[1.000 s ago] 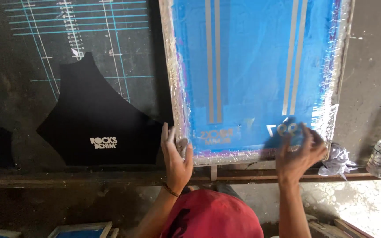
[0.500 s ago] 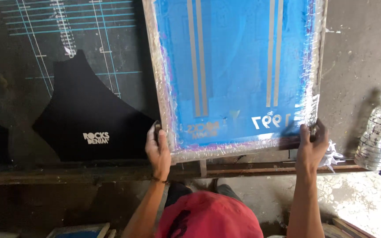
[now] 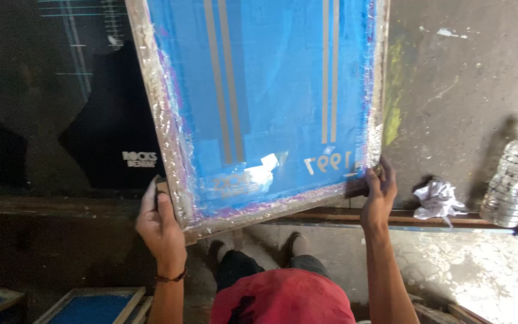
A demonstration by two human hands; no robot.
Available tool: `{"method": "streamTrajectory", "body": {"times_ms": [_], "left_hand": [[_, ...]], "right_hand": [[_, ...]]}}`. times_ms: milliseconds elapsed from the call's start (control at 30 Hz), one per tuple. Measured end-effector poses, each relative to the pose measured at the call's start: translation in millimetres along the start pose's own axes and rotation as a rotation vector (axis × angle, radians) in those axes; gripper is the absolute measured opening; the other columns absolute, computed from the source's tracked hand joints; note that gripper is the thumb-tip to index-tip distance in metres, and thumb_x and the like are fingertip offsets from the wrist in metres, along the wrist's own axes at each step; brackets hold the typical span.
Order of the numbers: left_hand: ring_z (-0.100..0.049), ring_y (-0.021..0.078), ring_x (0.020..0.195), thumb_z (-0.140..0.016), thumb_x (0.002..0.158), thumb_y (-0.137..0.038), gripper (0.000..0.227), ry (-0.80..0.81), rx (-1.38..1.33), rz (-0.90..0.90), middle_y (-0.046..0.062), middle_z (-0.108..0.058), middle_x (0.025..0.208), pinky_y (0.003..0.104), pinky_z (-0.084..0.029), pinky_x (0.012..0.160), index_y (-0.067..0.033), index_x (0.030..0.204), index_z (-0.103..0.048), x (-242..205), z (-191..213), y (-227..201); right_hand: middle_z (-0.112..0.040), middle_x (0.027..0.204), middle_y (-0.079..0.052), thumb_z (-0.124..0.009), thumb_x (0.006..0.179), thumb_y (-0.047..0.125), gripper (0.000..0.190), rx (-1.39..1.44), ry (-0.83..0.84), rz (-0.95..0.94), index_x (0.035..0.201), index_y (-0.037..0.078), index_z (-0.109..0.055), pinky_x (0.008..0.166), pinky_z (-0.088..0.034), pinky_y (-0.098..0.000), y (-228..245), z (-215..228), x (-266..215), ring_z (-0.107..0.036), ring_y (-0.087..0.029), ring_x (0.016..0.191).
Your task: The person applies strips of clear tape to the edges of a blue screen frame, smoothing them down with their fingers. They then use a white cloth to wipe the surface of the screen.
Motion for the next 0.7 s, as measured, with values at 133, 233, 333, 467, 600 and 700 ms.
{"method": "streamTrajectory", "body": {"times_ms": [133, 233, 333, 467, 600, 700], "left_hand": [[-0.061, 0.0153, 0.081, -0.048, 0.109, -0.022, 0.052, -0.058, 0.143, -0.106, 0.019, -0.070, 0.113, 0.025, -0.048, 0.068, 0.0138, 0.147, -0.048, -24, -6, -8], [-0.061, 0.0142, 0.076, -0.050, 0.108, -0.016, 0.045, -0.142, 0.234, -0.203, 0.018, -0.072, 0.108, 0.024, -0.049, 0.064, 0.0126, 0.143, -0.054, -47, -9, -7], [-0.064, 0.0375, 0.121, -0.055, 0.108, -0.012, 0.032, -0.223, 0.324, -0.336, 0.027, -0.069, 0.125, 0.049, -0.048, 0.103, 0.0029, 0.135, -0.066, -61, -3, 0], [-0.065, 0.0409, 0.117, -0.054, 0.108, -0.016, 0.034, -0.220, 0.260, -0.338, 0.028, -0.069, 0.123, 0.053, -0.048, 0.101, 0.0033, 0.134, -0.065, -54, 8, 5], [-0.064, 0.0415, 0.120, -0.050, 0.108, -0.012, 0.035, -0.179, 0.243, -0.295, 0.029, -0.068, 0.124, 0.051, -0.053, 0.097, 0.0020, 0.137, -0.062, -44, 13, 4], [-0.064, 0.0462, 0.119, -0.050, 0.109, -0.017, 0.036, -0.176, 0.274, -0.314, 0.031, -0.067, 0.125, 0.055, -0.052, 0.097, 0.0033, 0.137, -0.062, -46, 11, 6]], "right_hand": [[-0.052, 0.142, -0.025, -0.046, 0.100, 0.008, 0.050, 0.198, 0.065, 0.022, 0.149, -0.004, -0.038, 0.112, -0.039, -0.0400, -51, -6, -1, -0.051, -0.029, 0.128], [-0.050, 0.143, -0.023, -0.046, 0.100, 0.011, 0.051, 0.283, 0.094, 0.042, 0.148, -0.004, -0.038, 0.111, -0.039, -0.0386, -94, -17, 4, -0.050, -0.028, 0.127], [-0.030, 0.152, -0.043, -0.060, 0.105, 0.030, 0.062, 0.215, 0.064, 0.004, 0.155, 0.002, -0.035, 0.116, -0.024, -0.0694, -139, -38, 5, -0.023, -0.059, 0.144], [-0.046, 0.146, -0.034, -0.065, 0.100, 0.031, 0.064, 0.099, 0.042, 0.019, 0.151, -0.001, -0.044, 0.115, -0.032, -0.0589, -156, -60, -3, -0.041, -0.048, 0.139], [-0.047, 0.143, -0.036, -0.073, 0.094, 0.028, 0.078, 0.059, 0.125, -0.003, 0.154, -0.008, -0.038, 0.112, -0.035, -0.0649, -145, -85, -17, -0.043, -0.050, 0.137], [-0.053, 0.136, -0.026, -0.075, 0.080, 0.025, 0.074, -0.446, -0.143, 0.632, 0.144, -0.004, -0.052, 0.108, -0.037, -0.0503, -172, -99, -14, -0.051, -0.044, 0.127]]}}
Point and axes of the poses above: each hand's wrist, its own x-axis towards the middle knuckle, its own z-axis out of the back of the hand, y = z × x, the point moved 10 cm from there along x, towards the middle knuckle
